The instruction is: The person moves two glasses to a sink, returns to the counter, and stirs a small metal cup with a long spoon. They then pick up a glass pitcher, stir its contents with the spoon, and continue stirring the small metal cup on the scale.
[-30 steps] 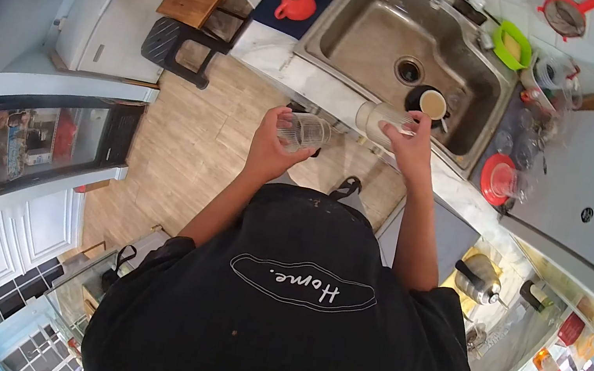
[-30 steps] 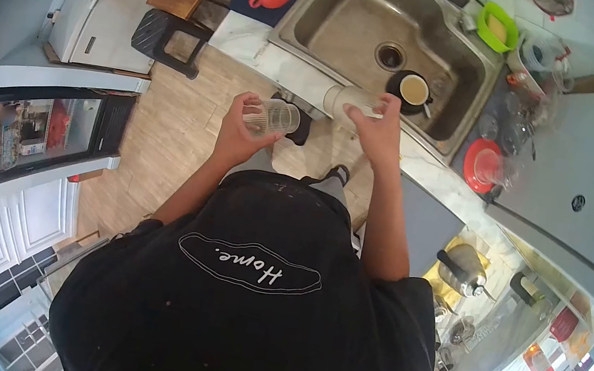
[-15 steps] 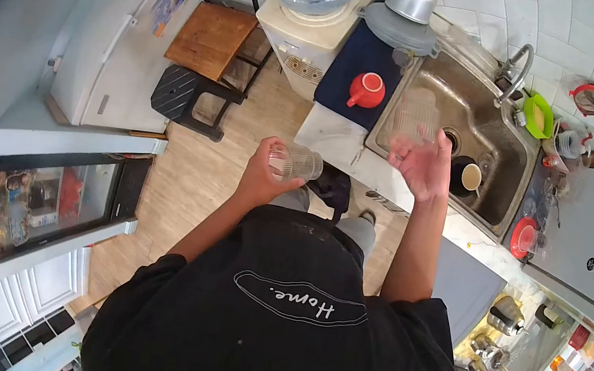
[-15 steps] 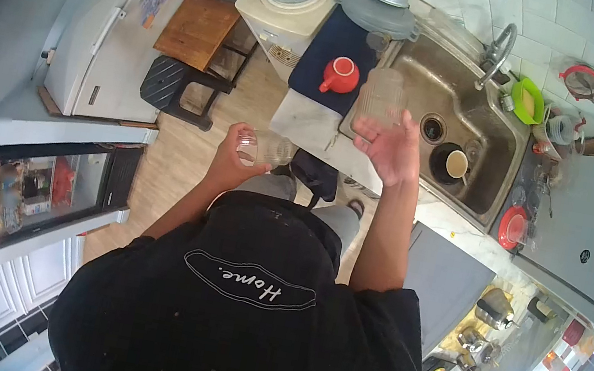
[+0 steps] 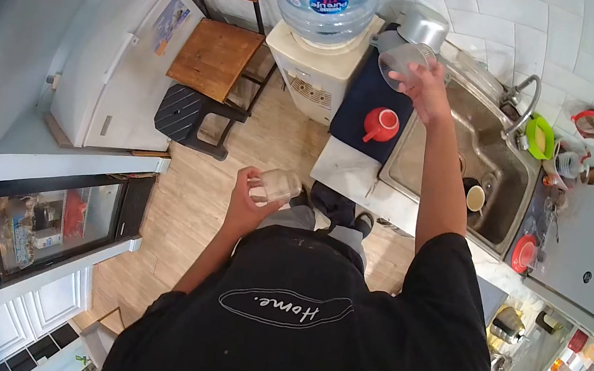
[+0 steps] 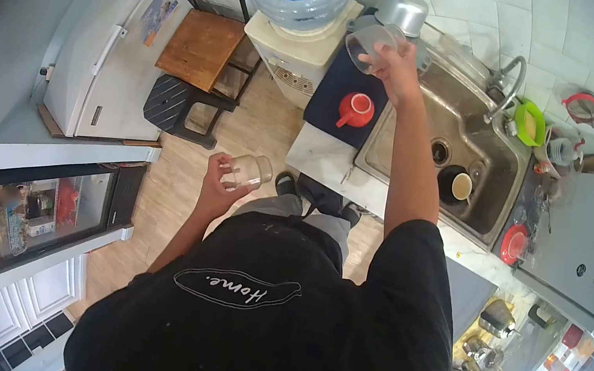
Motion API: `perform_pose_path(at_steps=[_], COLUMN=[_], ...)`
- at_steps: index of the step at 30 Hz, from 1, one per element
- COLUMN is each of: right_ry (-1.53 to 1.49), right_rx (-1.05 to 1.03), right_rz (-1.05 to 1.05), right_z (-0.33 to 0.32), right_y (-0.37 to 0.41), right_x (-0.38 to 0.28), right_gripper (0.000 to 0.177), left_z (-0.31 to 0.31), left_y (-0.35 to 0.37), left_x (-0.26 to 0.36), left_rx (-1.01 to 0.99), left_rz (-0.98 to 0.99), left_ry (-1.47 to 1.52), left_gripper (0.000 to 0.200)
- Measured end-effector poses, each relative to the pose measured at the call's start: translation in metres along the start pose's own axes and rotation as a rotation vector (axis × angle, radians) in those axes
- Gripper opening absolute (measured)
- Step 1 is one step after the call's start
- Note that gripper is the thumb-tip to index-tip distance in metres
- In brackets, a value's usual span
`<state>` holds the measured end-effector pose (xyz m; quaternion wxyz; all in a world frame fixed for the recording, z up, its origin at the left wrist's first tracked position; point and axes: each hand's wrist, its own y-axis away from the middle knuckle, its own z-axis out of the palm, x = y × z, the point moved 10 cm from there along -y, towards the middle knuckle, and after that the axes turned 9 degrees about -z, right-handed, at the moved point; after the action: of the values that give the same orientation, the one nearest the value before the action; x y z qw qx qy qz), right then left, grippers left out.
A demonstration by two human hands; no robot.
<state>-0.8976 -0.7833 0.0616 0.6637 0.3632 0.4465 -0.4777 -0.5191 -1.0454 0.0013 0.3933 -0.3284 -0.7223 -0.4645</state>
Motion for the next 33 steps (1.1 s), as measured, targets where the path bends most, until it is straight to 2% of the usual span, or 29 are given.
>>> perform_pose_path(at_steps=[3,5,6,8,10,12,13,15,22,24,28,30,31,33], right_ry=[-0.110,0.064,0.067,0.682,0.754,1.052,1.054,1.229,1.329,1.353,1.366,1.527,1.523,1.383], right_rx=[-0.008,-0.015,-0.023,-0.119,-0.148,-0.320,-0.318,-0.396,-0.380,-0.381,-0.415,-0.387,-0.384,-0.159], right_rz=[-0.009,-0.057,-0.056,-0.330,-0.294,-0.592,-0.594,-0.468,-0.423,-0.439,-0.359,-0.527,-0.525,-0.700], right_z=[0.006,-0.009,-0.015,-0.014,-0.001,0.032,0.035,0.039,0.025,0.024,0.019,0.031,0.036,0.042], right_y=[-0.023,-0.048,-0.058,-0.072,-0.065,-0.053,-0.053,-0.054,-0.054,-0.050,-0.046,-0.037,-0.032,-0.014], right_x=[0.013,0.036,0.051,0.047,0.042,0.024,0.021,0.033,0.041,0.041,0.045,0.032,0.025,-0.015], right_gripper=[0.066,0.080,0.080,0.085,0.089,0.094,0.094,0.100,0.097,0.096,0.095,0.087,0.087,0.077], left_z=[-0.017,-0.023,-0.027,-0.034,-0.039,-0.046,-0.047,-0.046,-0.035,-0.029,-0.016,-0.002,-0.002,0.004], left_y=[0.009,0.013,0.013,0.013,0.012,0.008,0.004,-0.002,-0.018,-0.021,-0.031,-0.044,-0.049,-0.057], left_x=[-0.015,-0.031,-0.037,-0.038,-0.042,-0.056,-0.061,-0.067,-0.054,-0.047,-0.036,-0.032,-0.029,-0.023], left_rx=[0.115,0.142,0.164,0.207,0.242,0.284,0.282,0.244,0.200,0.148,-0.006,-0.186,-0.186,-0.189], left_rz=[-0.068,-0.112,-0.143,-0.161,-0.180,-0.211,-0.208,-0.200,-0.203,-0.183,-0.215,-0.147,-0.148,-0.130], left_ry=[0.005,0.033,0.059,-0.005,-0.069,-0.053,-0.052,0.114,0.334,0.481,0.536,0.568,0.563,0.671], left_gripper=[0.086,0.088,0.089,0.090,0.090,0.089,0.089,0.081,0.069,0.074,0.084,0.088,0.088,0.085])
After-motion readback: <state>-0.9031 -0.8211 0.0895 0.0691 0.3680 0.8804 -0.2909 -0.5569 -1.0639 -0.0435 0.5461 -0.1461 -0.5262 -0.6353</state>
